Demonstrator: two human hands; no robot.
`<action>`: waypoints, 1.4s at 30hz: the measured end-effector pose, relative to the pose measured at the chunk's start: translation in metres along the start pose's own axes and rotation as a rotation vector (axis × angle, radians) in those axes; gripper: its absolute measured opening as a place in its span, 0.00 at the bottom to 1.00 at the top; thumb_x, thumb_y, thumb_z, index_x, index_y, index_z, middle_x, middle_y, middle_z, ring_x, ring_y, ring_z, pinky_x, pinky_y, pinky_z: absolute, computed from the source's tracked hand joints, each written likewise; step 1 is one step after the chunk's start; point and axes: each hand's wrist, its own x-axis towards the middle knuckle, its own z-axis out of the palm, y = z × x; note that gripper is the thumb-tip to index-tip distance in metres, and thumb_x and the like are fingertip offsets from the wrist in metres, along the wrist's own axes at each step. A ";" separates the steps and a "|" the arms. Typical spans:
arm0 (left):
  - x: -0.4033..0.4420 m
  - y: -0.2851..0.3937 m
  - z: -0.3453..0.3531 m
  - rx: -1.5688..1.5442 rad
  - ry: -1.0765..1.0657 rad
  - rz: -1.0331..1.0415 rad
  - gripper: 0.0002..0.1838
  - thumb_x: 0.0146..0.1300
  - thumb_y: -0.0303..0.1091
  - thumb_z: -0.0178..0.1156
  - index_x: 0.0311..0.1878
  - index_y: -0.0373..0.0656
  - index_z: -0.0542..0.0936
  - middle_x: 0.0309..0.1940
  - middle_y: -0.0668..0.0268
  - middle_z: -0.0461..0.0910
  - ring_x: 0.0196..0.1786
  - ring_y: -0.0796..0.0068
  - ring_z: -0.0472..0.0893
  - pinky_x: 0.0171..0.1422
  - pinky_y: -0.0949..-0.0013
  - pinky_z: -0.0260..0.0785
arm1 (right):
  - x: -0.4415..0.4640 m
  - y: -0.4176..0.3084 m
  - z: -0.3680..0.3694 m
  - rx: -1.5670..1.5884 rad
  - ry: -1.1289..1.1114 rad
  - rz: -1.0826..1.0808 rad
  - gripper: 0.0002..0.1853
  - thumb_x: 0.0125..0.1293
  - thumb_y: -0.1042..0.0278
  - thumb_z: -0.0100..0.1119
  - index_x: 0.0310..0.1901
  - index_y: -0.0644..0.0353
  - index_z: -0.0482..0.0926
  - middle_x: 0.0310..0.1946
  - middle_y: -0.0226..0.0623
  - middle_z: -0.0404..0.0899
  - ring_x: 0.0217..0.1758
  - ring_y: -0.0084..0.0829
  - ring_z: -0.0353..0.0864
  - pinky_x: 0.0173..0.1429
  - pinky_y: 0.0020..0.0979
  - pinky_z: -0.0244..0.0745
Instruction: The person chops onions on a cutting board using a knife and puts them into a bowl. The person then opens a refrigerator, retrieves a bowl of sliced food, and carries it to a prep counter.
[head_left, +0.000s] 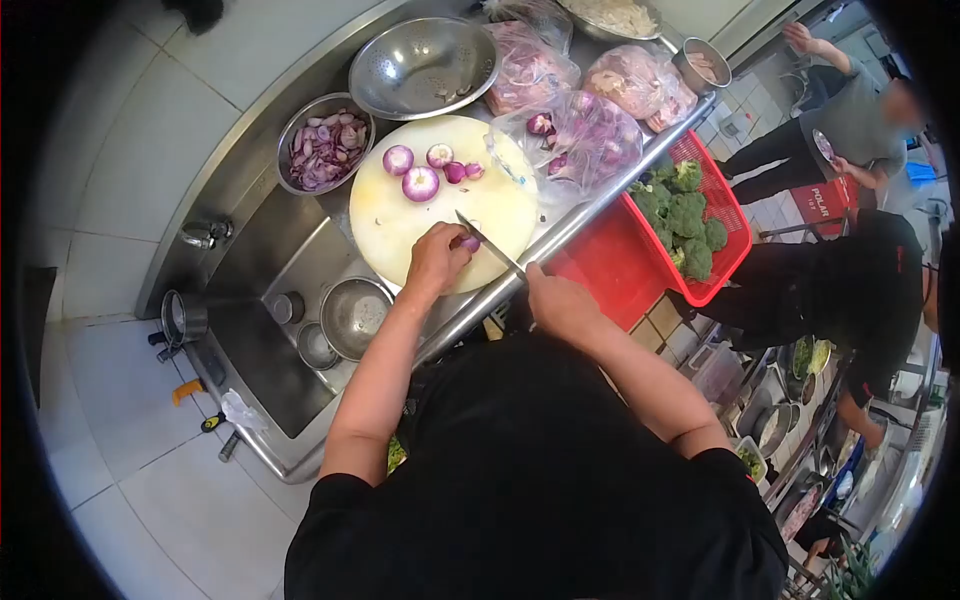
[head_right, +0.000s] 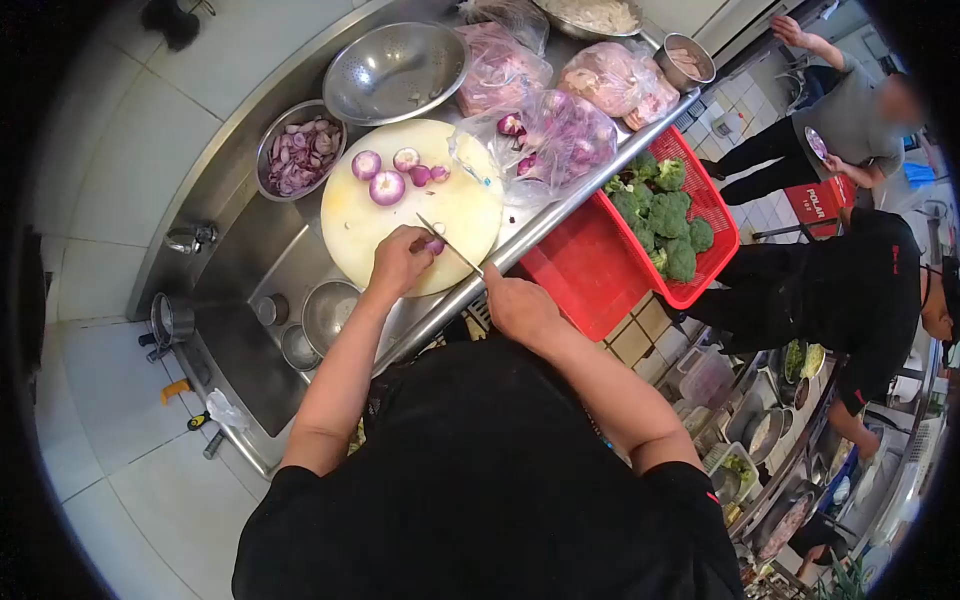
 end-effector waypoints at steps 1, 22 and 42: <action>0.001 -0.003 0.005 -0.021 0.026 0.035 0.15 0.56 0.30 0.70 0.47 0.38 0.84 0.42 0.55 0.84 0.45 0.59 0.85 0.52 0.61 0.77 | 0.002 0.006 0.003 -0.037 0.027 -0.020 0.12 0.71 0.71 0.42 0.51 0.65 0.67 0.35 0.58 0.83 0.42 0.58 0.84 0.48 0.57 0.75; -0.004 -0.003 -0.004 0.018 0.052 0.117 0.12 0.61 0.26 0.66 0.48 0.36 0.83 0.44 0.53 0.83 0.46 0.55 0.85 0.53 0.61 0.77 | 0.004 0.004 0.006 -0.038 0.079 -0.072 0.12 0.68 0.73 0.44 0.50 0.68 0.68 0.35 0.59 0.84 0.42 0.57 0.86 0.46 0.55 0.78; -0.005 -0.007 0.005 0.045 0.144 0.193 0.08 0.64 0.26 0.64 0.46 0.38 0.83 0.42 0.53 0.83 0.44 0.52 0.83 0.49 0.59 0.75 | 0.002 0.001 0.002 -0.055 0.005 -0.029 0.15 0.70 0.72 0.41 0.54 0.69 0.68 0.37 0.59 0.84 0.45 0.57 0.85 0.48 0.56 0.78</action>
